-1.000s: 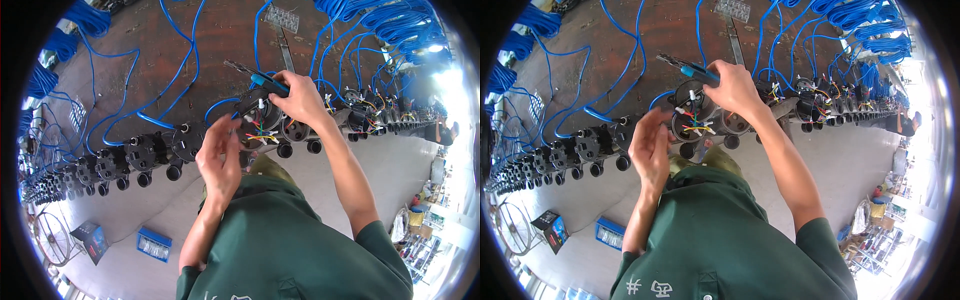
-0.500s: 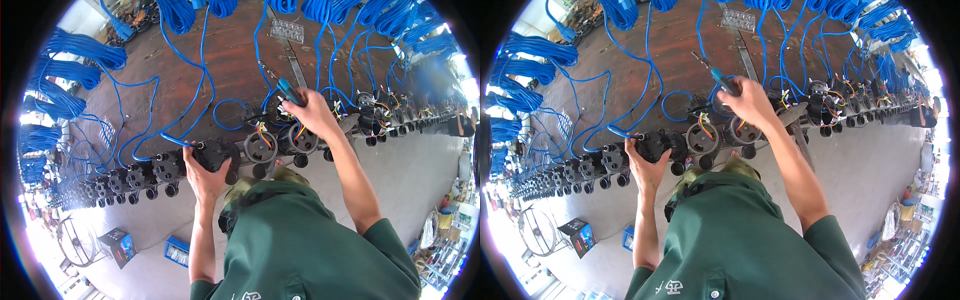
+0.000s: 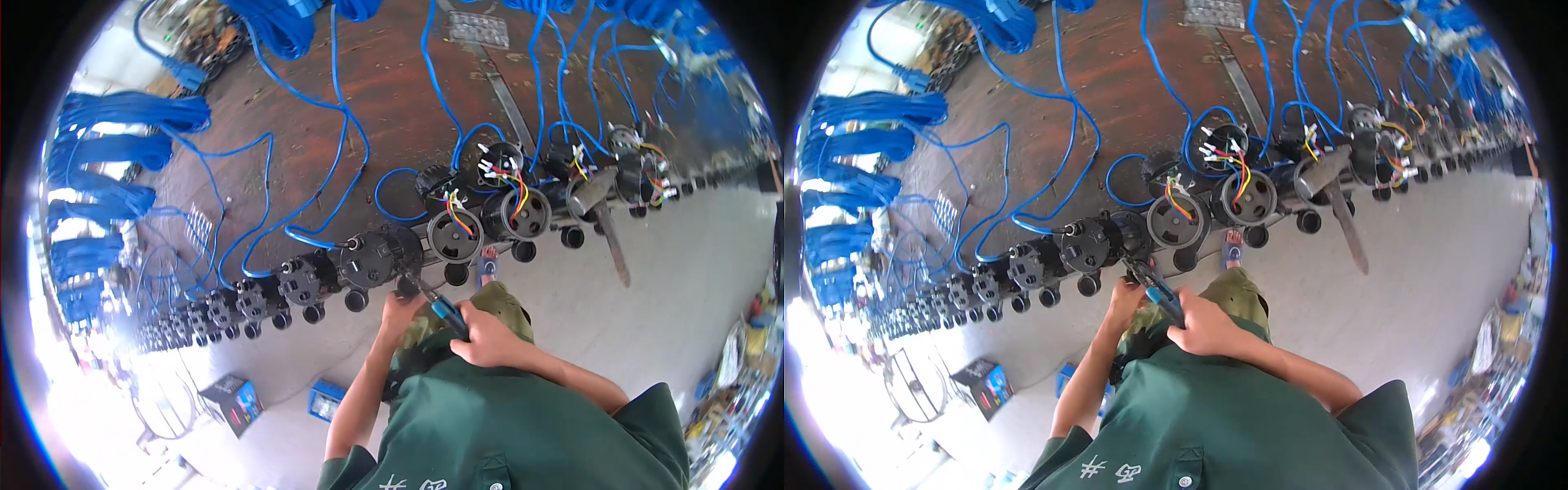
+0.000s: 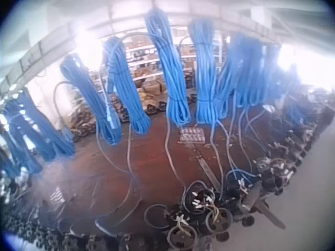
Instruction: The person works at a long table in a warehouse setting, stripping and connecting colored wires to a series of cylindrical electrical components using a pair of pliers and their hands.
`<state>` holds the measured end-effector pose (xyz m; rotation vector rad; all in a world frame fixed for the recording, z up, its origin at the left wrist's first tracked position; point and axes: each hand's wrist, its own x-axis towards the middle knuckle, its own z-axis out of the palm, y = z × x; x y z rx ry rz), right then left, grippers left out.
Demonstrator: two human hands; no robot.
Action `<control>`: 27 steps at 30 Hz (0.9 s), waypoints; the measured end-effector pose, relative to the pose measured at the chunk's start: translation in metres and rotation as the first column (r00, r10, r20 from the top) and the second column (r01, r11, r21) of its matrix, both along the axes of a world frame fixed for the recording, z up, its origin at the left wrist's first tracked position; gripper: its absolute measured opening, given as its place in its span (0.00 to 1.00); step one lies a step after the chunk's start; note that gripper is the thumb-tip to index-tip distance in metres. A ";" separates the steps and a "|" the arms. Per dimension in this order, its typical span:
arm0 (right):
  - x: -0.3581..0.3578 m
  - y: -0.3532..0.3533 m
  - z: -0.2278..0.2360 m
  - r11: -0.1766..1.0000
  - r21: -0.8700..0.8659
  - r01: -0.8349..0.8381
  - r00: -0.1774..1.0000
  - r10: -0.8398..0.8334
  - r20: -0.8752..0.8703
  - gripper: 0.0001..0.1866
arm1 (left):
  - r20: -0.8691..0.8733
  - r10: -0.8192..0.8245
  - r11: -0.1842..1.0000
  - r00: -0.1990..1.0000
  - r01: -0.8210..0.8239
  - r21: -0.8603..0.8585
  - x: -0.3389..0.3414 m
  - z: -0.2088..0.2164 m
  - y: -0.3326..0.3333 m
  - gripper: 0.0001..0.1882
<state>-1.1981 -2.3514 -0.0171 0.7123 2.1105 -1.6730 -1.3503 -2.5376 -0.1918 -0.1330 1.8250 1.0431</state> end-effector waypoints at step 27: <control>-0.045 -0.057 0.013 0.402 0.649 0.646 0.671 -0.704 -0.232 0.25 | 0.133 -0.339 0.853 0.931 0.245 0.460 -0.059 -0.053 0.007 0.21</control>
